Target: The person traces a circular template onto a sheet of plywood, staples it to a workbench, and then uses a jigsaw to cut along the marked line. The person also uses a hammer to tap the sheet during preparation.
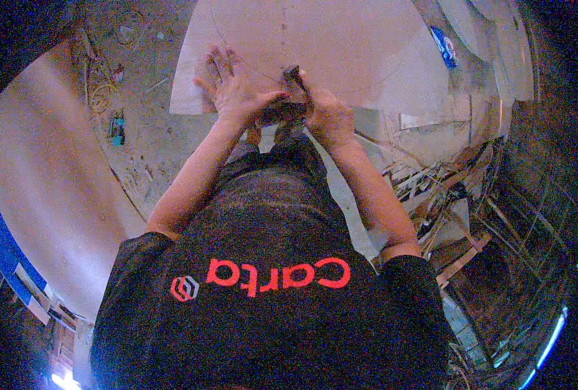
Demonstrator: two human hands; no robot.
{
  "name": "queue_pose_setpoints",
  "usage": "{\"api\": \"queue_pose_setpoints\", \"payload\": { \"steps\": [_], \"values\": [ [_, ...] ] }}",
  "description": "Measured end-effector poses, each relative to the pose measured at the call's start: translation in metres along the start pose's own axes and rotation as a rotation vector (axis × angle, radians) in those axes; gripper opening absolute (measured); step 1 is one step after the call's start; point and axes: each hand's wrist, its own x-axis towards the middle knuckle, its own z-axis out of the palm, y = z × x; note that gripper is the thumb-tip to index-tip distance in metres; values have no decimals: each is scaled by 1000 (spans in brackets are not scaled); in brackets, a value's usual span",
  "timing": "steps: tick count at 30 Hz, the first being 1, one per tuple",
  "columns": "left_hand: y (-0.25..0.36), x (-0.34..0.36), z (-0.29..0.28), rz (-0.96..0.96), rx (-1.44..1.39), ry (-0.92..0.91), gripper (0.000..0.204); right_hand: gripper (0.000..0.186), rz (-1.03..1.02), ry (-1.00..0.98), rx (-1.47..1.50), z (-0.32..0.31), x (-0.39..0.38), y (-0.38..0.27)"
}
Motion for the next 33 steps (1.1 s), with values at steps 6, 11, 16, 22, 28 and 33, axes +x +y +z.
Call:
{"api": "queue_pose_setpoints", "payload": {
  "steps": [6, 11, 16, 22, 28, 33],
  "values": [
    [-3, 5, 4, 0, -69, -35, 154, 54, 9, 53, 108, 3, -9, -3],
    [2, 2, 0, -25, 14, -33, 155, 56, 40, 57, 118, -10, 10, -5],
    [1, 3, -2, -27, 16, -39, 154, 64, -54, 333, 285, -17, 18, -9],
    [-2, 3, 7, -16, 4, 14, 154, 68, -132, 217, -12, 18, 31, 7],
    [0, 1, 4, -5, -24, -21, 153, 63, -99, 260, 224, -2, 29, 1],
    [-3, 3, 4, 31, -39, -3, 154, 61, -12, 54, -43, 5, 27, -2]
  ]
}}
